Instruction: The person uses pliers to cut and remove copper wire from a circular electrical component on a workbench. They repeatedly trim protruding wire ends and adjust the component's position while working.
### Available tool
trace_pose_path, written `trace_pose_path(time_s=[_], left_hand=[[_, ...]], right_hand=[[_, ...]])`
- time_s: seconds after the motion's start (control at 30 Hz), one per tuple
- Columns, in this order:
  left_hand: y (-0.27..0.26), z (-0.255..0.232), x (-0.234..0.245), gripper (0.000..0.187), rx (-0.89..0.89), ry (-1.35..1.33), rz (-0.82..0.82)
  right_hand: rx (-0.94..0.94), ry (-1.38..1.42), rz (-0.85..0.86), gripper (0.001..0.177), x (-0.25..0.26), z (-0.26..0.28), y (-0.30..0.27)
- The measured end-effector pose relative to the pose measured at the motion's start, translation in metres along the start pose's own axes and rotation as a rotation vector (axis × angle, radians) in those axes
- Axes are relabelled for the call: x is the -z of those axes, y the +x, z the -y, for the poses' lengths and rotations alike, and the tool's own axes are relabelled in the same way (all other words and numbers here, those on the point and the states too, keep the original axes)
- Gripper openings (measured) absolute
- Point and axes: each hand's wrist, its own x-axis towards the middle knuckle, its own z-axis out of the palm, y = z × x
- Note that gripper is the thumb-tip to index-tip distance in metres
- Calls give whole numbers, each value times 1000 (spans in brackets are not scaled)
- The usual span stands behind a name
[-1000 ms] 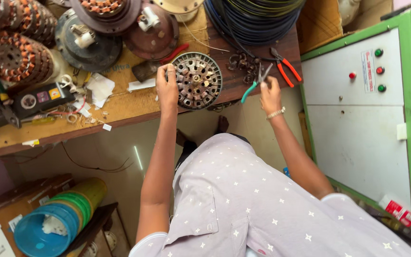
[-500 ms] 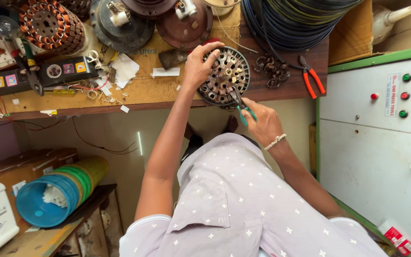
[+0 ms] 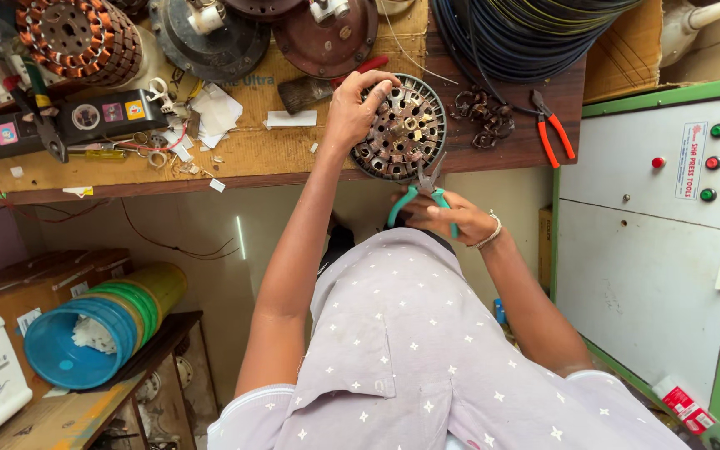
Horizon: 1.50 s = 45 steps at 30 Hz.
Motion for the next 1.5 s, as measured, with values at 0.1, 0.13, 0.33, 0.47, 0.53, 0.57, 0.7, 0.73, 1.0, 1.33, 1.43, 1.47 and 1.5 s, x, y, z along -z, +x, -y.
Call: trace_pose_path(time_s=[0.1,0.13,0.33,0.47,0.53,0.57,0.7,0.73,1.0,1.33,1.43,1.47,1.5], left_hand=[[1,-3,0,20,-8,30,-24],[1,-4,0,20,6,15,-37],[-4,-3,0,19,-21,37,-47],[1,-7,-1,19,-23,-1,-7],[1,-11,2,18,8,-22,-3],[-1,-12,3,18,31,-22,-4],[-15,-15,-7,18,108,-37,-160],[-21,-14,-12,18,100,-21,-233],[-41,-14,-21,17,-11,134,-419],[-8,-26,1,18,-1,90,-30],[-6,-23,-2,17,-62,32,-24],[-4,-23,0,17,-50,47,-11],[-4,-22,1,18,-35,59,0]], right_hand=[[-25,373,100,34,-8,-7,2],[-31,148,-29,32,-9,-10,5],[119,-1052,-735,23,-9,-34,21],[561,-1144,-731,22,4,-50,24],[608,-928,-709,23,15,-61,18],[604,-749,-725,24,20,-70,10],[226,-714,-1146,34,80,-88,-6],[330,-998,-1189,37,100,-87,-8],[283,-835,-1161,38,157,-36,-14],[227,-839,-817,40,-37,19,-51],[237,-959,-772,37,-72,39,-36],[218,-1072,-798,35,-78,47,-32],[195,-1189,-821,34,-81,54,-29]])
